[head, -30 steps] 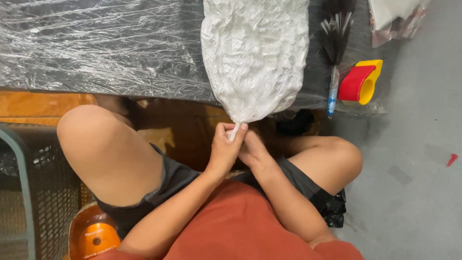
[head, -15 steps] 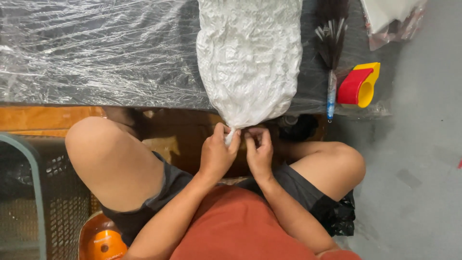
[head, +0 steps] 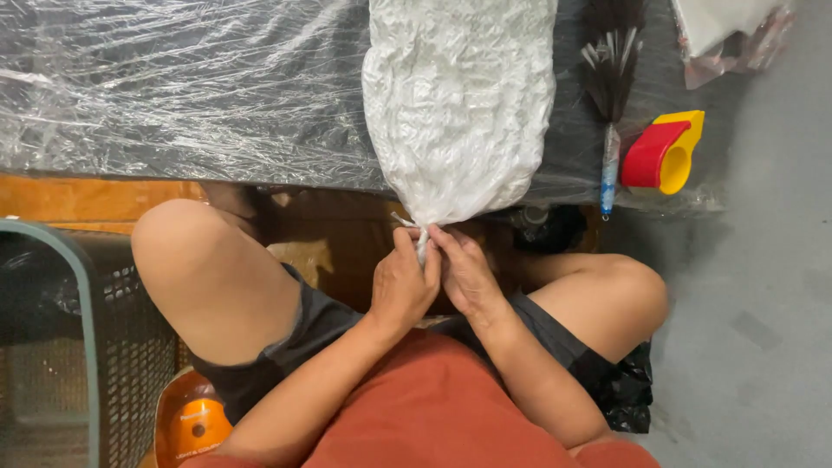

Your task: Vacuuming air out of a plastic bag containing a cushion to compress it and then sealing the bag with tape.

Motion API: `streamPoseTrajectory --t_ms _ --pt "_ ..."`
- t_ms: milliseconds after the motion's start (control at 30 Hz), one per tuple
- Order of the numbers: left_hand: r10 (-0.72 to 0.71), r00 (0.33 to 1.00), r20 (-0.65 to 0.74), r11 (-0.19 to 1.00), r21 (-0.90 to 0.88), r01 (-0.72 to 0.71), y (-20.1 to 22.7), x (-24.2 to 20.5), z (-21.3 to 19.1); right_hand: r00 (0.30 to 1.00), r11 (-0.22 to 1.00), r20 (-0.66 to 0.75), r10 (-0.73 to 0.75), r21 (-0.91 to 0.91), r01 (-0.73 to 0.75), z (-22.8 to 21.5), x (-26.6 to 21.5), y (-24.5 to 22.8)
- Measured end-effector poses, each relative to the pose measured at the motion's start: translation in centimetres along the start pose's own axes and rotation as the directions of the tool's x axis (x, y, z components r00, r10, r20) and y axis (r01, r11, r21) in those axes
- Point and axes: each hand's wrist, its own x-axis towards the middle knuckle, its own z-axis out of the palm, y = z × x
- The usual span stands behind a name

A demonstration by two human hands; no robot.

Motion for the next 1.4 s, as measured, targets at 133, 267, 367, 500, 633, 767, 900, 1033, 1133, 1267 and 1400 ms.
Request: streamPoseTrajectory --t_ms 133,267,367,500,633,767,900,1033,1133,1267,1400 --pt "-0.11 0.99 0.089 0.97 -0.208 0.126 0.0 -0.4 0.1 1.0 0.999 -0.003 0.023 0.026 -0.023 0.2 0.3 -0.1" --pt "-0.134 0.991 0.004 0.923 -0.363 0.126 -0.7 -0.4 1.1 1.0 0.998 -0.012 -0.009 0.068 0.01 1.6 -1.0 -0.7" --pt "-0.186 0.982 -0.016 0.887 -0.433 0.161 -1.7 -0.4 1.9 0.998 0.997 -0.01 -0.061 0.055 0.062 2.0 -1.0 -0.8" --pt "-0.215 0.976 -0.021 0.872 -0.455 0.182 -0.9 -0.3 1.0 0.994 0.992 0.004 -0.111 0.066 0.111 1.3 -0.4 0.6" --pt "-0.097 0.983 -0.155 0.905 -0.425 0.022 0.1 -0.6 0.2 0.99 0.984 0.016 -0.137 0.116 0.134 1.2 -0.1 1.1" --pt "-0.002 0.967 -0.255 0.926 -0.366 -0.094 -0.2 -0.4 -0.1 0.981 0.979 0.05 -0.188 0.092 0.183 1.2 -0.4 0.9" --pt "0.188 0.938 -0.291 0.947 -0.201 -0.252 -0.3 0.1 -1.1 0.971 0.974 0.092 -0.221 -0.017 0.224 0.7 -0.2 0.7" --pt "0.246 0.95 -0.192 0.92 -0.261 -0.291 0.6 0.8 -3.4 0.954 0.878 0.192 -0.232 -0.382 0.29 -3.2 1.0 0.8" --pt "0.303 0.947 -0.108 0.924 -0.211 -0.32 1.2 2.1 -5.3 0.757 0.328 0.304 -0.579 -0.763 0.557 -2.4 -3.1 -3.4" --pt "0.423 0.905 -0.037 0.903 -0.067 -0.425 3.0 3.9 -7.9 0.331 -0.067 0.474 -0.816 -0.646 0.76 -1.6 -3.3 -8.5" --pt "0.574 0.806 0.142 0.81 0.045 -0.585 5.0 5.7 -9.4 0.241 -0.272 0.675 -0.697 -0.56 0.782 -0.1 -1.4 -11.8"
